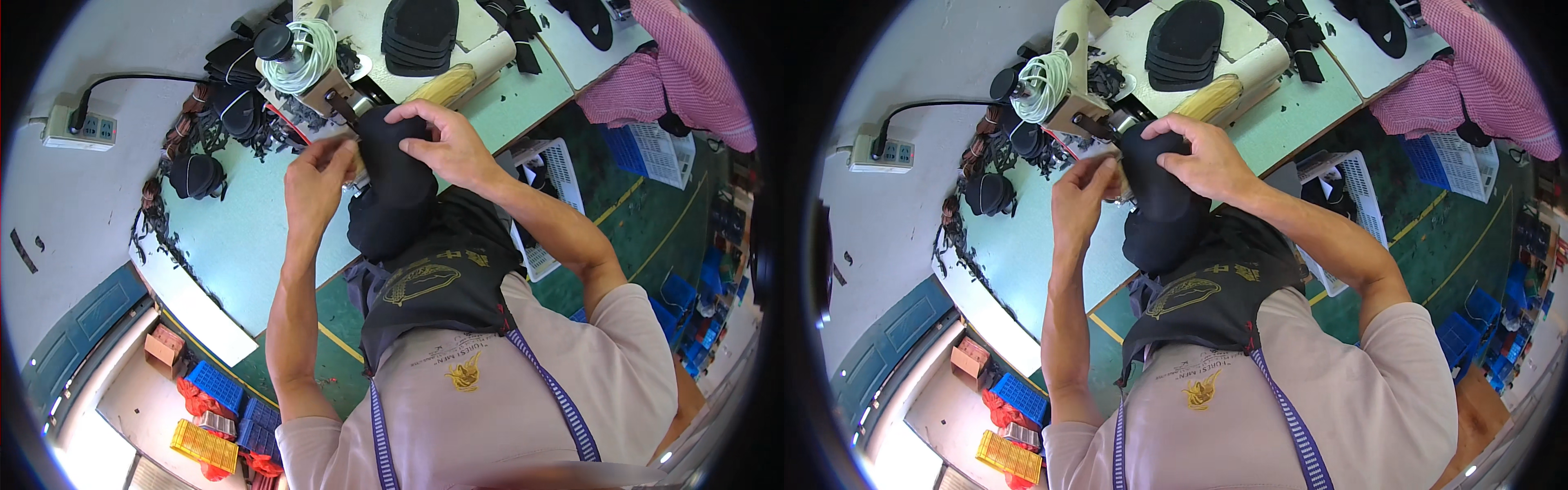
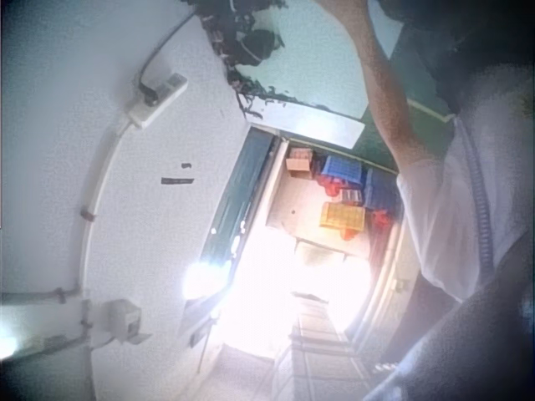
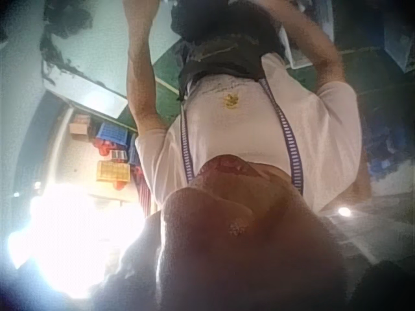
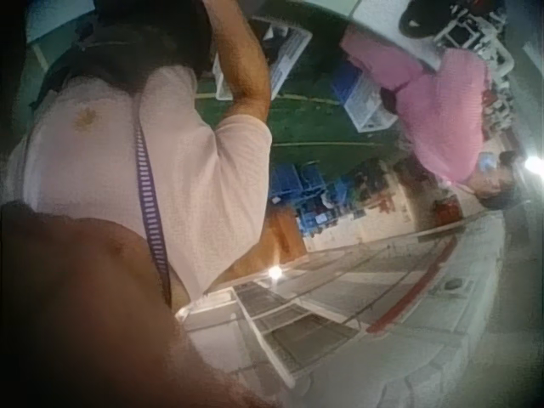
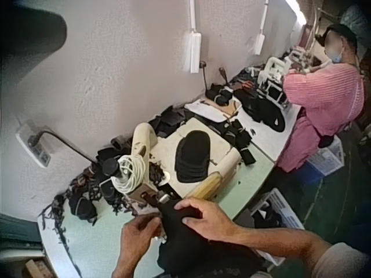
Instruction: Stitching and assembly of shoe components using an industrial sewing machine.
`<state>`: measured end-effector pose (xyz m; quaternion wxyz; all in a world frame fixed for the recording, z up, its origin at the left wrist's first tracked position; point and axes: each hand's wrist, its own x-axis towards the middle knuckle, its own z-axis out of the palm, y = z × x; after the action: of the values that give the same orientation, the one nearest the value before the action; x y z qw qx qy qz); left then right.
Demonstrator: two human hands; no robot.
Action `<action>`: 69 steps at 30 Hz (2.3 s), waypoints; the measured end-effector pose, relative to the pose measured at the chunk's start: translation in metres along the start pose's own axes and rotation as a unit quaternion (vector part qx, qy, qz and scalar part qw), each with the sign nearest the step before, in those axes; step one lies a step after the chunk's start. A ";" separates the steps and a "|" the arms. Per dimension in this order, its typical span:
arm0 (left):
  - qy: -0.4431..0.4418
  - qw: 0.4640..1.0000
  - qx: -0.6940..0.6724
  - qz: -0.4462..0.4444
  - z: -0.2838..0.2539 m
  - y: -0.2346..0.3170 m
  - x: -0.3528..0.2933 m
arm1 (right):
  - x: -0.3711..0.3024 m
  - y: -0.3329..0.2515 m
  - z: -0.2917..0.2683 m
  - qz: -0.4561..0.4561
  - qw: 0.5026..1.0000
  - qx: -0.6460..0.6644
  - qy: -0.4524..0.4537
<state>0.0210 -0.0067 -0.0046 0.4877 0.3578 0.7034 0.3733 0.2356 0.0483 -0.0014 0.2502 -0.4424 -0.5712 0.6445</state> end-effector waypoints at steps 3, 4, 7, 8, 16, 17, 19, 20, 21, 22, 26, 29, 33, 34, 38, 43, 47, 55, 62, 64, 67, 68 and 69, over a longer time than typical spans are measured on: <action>-0.058 0.997 0.013 -0.039 -0.004 0.007 -0.008 | -0.007 0.004 0.010 0.019 0.995 0.096 -0.030; -0.053 0.997 0.050 -0.040 -0.007 0.009 -0.006 | -0.008 0.009 0.016 0.035 0.992 0.119 -0.031; -0.025 0.987 0.157 -0.022 -0.012 0.018 -0.001 | -0.006 0.024 0.033 0.061 0.983 0.173 -0.019; -0.003 0.974 0.227 -0.004 -0.013 0.019 0.001 | -0.007 0.023 0.032 0.094 0.986 0.136 -0.028; 0.054 0.938 0.331 0.092 0.006 0.021 0.026 | 0.007 0.020 0.032 -0.025 0.997 0.023 0.069; 0.052 0.938 0.332 0.090 0.009 0.015 0.022 | 0.010 0.014 0.025 -0.155 0.969 -0.126 0.144; 0.133 0.957 0.234 0.112 0.014 0.001 0.012 | 0.020 -0.008 0.004 -0.201 0.956 -0.150 0.151; 0.133 0.958 0.228 0.114 0.014 -0.001 0.006 | 0.026 -0.016 -0.008 -0.234 0.947 -0.158 0.157; 0.133 0.958 0.230 0.109 0.008 -0.004 -0.002 | 0.031 -0.022 -0.016 -0.269 0.936 -0.162 0.158; 0.119 0.974 0.176 0.073 0.004 -0.007 -0.001 | 0.037 -0.023 -0.026 -0.279 0.933 -0.160 0.161; 0.096 0.990 0.091 0.048 0.004 -0.018 -0.015 | 0.027 -0.007 -0.024 -0.187 0.932 -0.282 0.127; 0.098 0.985 0.108 0.095 0.011 -0.026 -0.027 | 0.023 0.018 -0.016 -0.226 0.904 -0.342 0.120; 0.112 0.965 0.164 0.172 0.021 -0.032 -0.039 | 0.019 0.022 -0.014 -0.235 0.915 -0.295 0.141; 0.132 0.965 0.146 0.173 0.023 -0.034 -0.041 | 0.017 0.021 -0.015 -0.239 0.921 -0.276 0.135; 0.149 0.967 0.136 0.154 0.018 -0.047 -0.051 | -0.001 0.021 -0.019 -0.287 0.904 -0.308 0.074; 0.162 0.974 0.118 0.108 0.013 -0.063 -0.064 | -0.010 0.039 0.004 -0.314 0.877 -0.357 0.070; 0.145 0.981 0.107 0.065 0.017 -0.071 -0.070 | -0.011 0.056 0.026 -0.381 0.820 -0.423 0.064; 0.104 0.986 0.128 0.036 0.029 -0.069 -0.074 | -0.008 0.070 0.035 -0.414 0.805 -0.417 0.076; 0.108 0.981 0.018 0.160 0.024 -0.046 -0.091 | -0.044 0.006 0.006 -0.484 0.839 -0.248 0.005; 0.121 0.966 0.055 0.220 0.023 -0.036 -0.093 | -0.049 0.004 0.003 -0.502 0.840 -0.207 -0.008; 0.132 0.946 0.066 0.288 0.019 -0.030 -0.094 | -0.050 0.001 0.005 -0.512 0.840 -0.180 0.008; 0.129 0.945 0.040 0.298 0.018 -0.028 -0.095 | -0.051 0.001 0.006 -0.510 0.843 -0.170 0.015; 0.132 0.945 0.043 0.296 0.015 -0.026 -0.096 | -0.051 0.000 0.006 -0.510 0.844 -0.166 0.013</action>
<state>0.0578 -0.0992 0.0091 0.2424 0.5177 0.6393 0.5143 0.2551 0.0035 0.0130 0.4737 -0.1316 -0.8116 0.3156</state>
